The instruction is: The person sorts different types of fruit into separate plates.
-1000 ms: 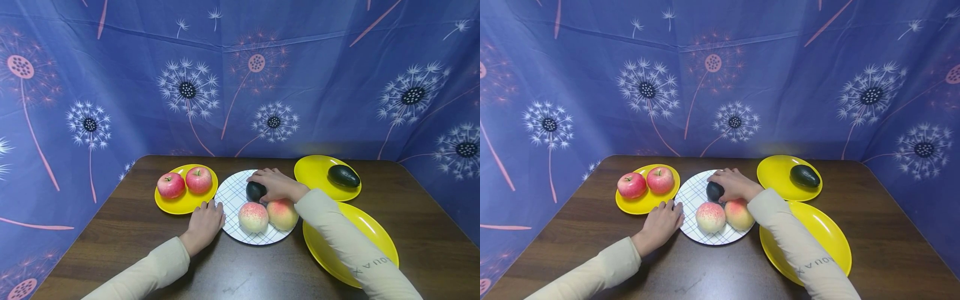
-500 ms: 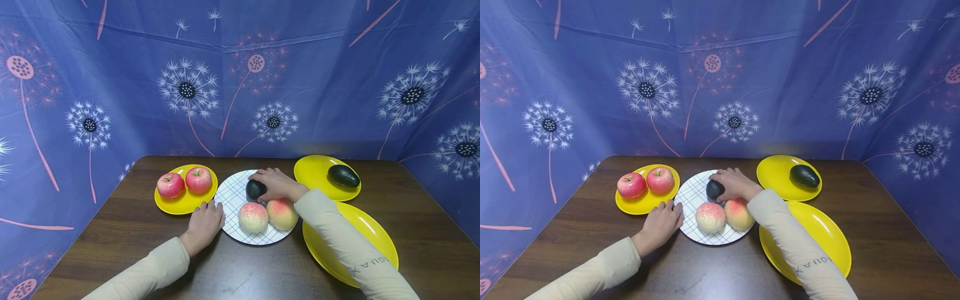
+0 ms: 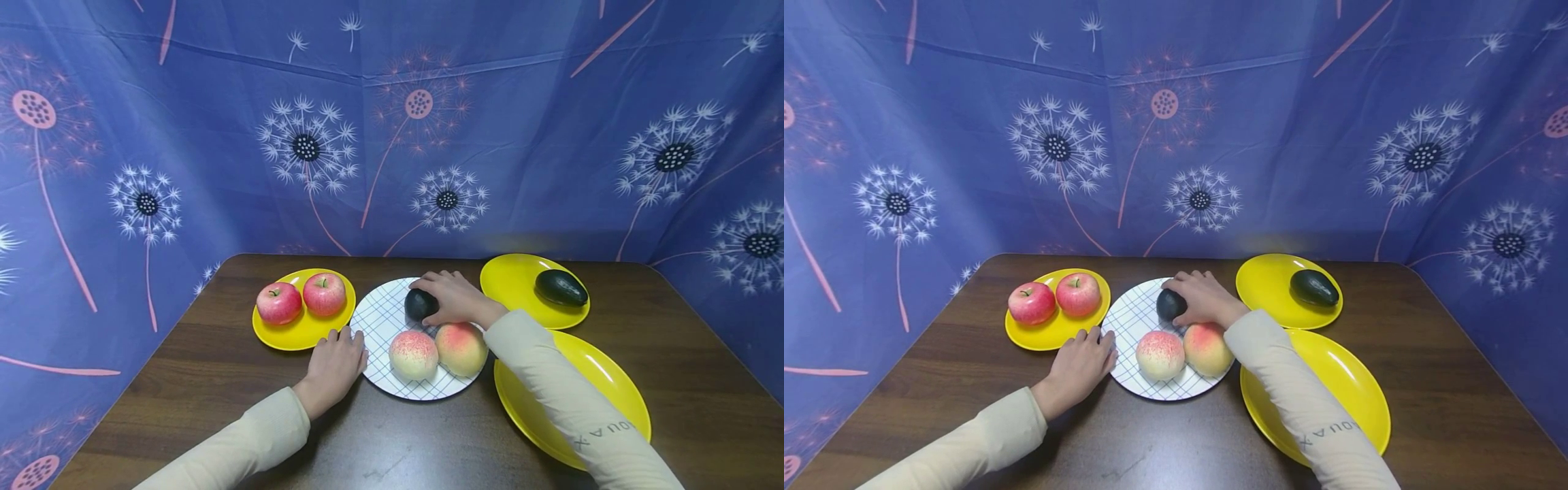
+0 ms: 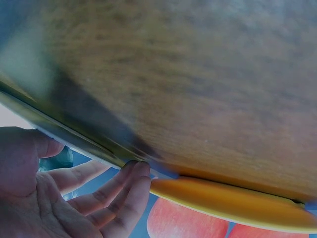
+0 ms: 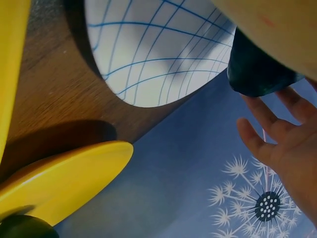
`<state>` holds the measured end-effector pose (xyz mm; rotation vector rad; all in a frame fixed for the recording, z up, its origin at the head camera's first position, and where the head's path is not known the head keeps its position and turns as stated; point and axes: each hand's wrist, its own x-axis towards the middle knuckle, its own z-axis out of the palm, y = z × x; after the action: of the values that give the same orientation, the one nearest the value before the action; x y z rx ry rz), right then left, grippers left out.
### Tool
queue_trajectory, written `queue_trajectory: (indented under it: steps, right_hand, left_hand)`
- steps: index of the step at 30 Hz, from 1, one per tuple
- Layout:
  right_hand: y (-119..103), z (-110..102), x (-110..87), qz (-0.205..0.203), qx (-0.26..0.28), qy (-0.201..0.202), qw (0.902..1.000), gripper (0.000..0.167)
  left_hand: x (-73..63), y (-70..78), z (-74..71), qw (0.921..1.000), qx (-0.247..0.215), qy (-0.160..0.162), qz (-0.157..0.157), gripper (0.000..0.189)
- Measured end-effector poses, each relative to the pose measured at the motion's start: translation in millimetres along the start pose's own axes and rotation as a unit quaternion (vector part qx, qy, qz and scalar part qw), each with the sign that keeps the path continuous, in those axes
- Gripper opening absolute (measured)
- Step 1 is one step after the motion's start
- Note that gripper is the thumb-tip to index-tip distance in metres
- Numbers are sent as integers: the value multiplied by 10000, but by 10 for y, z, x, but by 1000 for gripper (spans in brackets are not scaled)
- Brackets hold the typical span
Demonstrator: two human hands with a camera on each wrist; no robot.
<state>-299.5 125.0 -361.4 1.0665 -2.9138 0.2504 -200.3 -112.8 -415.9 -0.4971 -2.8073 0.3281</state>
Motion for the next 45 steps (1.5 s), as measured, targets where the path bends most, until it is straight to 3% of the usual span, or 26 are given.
queue_trajectory:
  steps: [34, 45]
  right_hand:
    - [347, -100, -273, 754, -166, 795, 9938, 67]
    - [609, -146, -429, 1331, -198, 560, 9893, 72]
  left_hand:
    - [0, -7, 3, 10000, -39, 76, -7, 38]
    - [4, -6, -1, 10000, -34, -6, -14, 40]
